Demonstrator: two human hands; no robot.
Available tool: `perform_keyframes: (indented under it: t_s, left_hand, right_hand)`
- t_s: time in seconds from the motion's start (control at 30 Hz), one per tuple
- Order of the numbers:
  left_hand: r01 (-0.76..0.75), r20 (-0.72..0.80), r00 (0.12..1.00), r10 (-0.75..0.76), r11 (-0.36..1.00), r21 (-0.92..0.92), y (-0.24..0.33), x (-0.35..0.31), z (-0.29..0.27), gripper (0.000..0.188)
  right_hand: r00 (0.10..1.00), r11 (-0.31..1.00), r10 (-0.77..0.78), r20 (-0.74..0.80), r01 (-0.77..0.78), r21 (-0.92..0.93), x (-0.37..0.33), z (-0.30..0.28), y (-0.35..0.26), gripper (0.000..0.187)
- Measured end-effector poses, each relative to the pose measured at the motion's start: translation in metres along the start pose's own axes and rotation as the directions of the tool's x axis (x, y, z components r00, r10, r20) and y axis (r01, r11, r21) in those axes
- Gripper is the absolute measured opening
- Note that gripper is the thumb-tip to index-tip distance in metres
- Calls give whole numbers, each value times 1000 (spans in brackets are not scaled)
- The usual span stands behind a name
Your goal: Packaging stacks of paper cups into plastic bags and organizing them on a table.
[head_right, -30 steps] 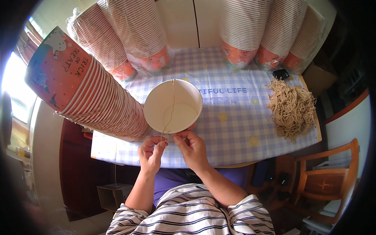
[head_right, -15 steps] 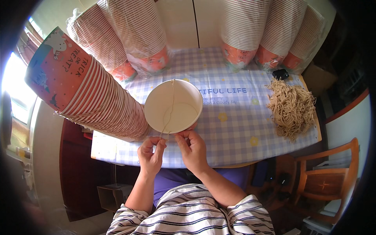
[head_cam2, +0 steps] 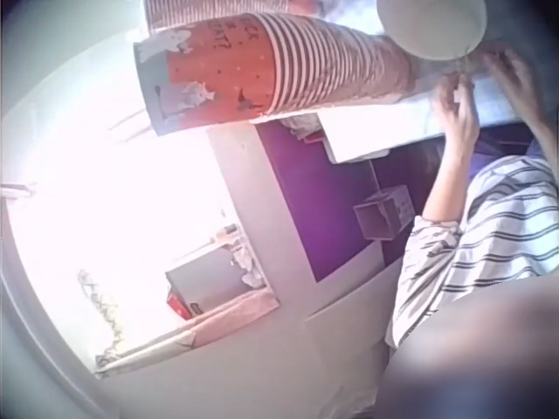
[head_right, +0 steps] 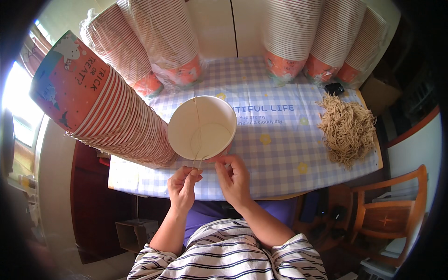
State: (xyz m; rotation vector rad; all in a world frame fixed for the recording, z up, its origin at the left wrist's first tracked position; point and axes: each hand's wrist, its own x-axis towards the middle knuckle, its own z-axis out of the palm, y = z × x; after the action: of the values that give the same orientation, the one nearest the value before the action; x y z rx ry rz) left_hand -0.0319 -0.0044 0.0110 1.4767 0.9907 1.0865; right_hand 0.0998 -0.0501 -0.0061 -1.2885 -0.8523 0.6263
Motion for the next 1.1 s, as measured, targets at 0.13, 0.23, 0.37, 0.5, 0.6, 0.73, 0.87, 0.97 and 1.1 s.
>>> perform_keyframes:
  t_s: [0.13, 0.23, 0.37, 0.5, 0.6, 0.73, 0.87, 0.97, 1.1]
  left_hand:
    - [-73, -14, 997, 73, 997, 24, -1, -5, 0, 10]
    - [-112, 1, 994, 113, 992, 54, 3, -6, 3, 8]
    - [-225, 24, 974, 225, 953, 202, 14, -5, 0, 5]
    - [-474, 69, 865, 496, 767, 433, 21, 1, -5, 6]
    - [-580, 135, 786, 603, 645, 497, 29, 3, -6, 6]
    - [-636, 181, 730, 658, 559, 532, 28, 6, -8, 9]
    - [-654, 212, 715, 666, 530, 540, 31, 9, -9, 9]
    - [-655, 198, 707, 679, 523, 546, 30, 10, -9, 10]
    - [-669, 125, 676, 726, 535, 515, 31, 10, -6, 15]
  right_hand:
    - [986, 986, -153, 68, 157, -63, -1, -9, -10, 10]
    - [828, 781, -516, 218, 559, -278, 5, -11, -22, 34]
    - [670, 568, -624, 402, 742, -355, 17, -11, -37, 41]
    - [599, 517, -616, 512, 798, -311, 26, -11, -37, 38]
    - [592, 543, -619, 516, 798, -263, 32, -12, -41, 36]
    - [559, 550, -597, 575, 807, -214, 38, -15, -49, 33]
    - [540, 543, -563, 625, 812, -214, 41, -18, -49, 29]
    - [530, 498, -575, 623, 831, -247, 39, -17, -47, 28]
    - [525, 451, -621, 582, 847, -283, 33, -15, -46, 28]
